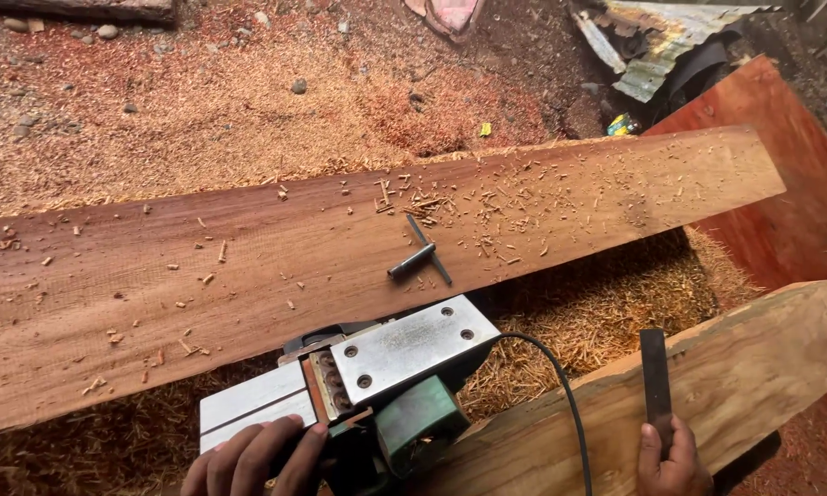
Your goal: Check and adjust the alignment of the blades on an electric power planer using a metal ruler.
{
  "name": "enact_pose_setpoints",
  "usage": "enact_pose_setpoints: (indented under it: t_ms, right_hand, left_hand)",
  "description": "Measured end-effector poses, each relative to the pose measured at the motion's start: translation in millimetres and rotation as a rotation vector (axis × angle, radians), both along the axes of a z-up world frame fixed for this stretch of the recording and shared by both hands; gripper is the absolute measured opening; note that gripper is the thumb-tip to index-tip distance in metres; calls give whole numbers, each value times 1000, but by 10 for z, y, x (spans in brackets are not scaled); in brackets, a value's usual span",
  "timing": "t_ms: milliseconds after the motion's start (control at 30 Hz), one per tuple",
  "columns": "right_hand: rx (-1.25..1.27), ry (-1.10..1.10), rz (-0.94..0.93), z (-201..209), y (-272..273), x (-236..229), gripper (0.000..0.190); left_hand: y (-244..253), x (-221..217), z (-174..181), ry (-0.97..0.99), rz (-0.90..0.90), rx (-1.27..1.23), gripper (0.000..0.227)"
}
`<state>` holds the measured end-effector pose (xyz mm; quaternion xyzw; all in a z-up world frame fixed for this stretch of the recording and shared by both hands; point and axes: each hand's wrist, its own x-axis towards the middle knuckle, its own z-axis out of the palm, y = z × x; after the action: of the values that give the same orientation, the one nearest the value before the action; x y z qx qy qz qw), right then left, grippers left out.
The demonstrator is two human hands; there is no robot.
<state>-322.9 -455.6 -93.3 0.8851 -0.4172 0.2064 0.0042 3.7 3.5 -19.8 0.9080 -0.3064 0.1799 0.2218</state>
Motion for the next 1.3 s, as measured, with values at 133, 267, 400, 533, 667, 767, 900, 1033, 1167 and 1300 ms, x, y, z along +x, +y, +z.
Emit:
enact_pose_setpoints:
  t_ms: [133,267,400,533,667,767,900,1033,1167,1300]
  right_hand:
    - [-2,62,-38,77,-24,-12,39]
    - [85,262,-70,182,-45,54,50]
    - [126,230,-69,231,-14,77,40]
    - [43,235,-53,187,-10,55,50]
    - [111,244,-66,252,-15,37,45]
    - [113,222,-66,250,14,96,44]
    - [67,234,-56,250,26,79,49]
    - [97,282,-115,198,-35,37,49]
    - [85,299,-101,145,-99,-15,54]
    - [114,308,-110,139,-111,-23,53]
  left_hand:
    - [5,-21,12,5,2,11,22]
    - [-5,-19,80,19,-6,31,24]
    - [-64,-98,-56,13,97,-34,21]
    - [-117,-67,-22,-13,98,-114,20]
    - [-102,-134,-33,35,90,-106,23]
    - [-124,-112,-30,25,100,-113,23]
    - [-123,-126,-22,39,105,-106,22]
    - [-127,-111,-22,20,107,-107,22]
    - [-134,-105,-26,10,117,-96,20]
    - [-127,-110,-16,15,109,-100,20]
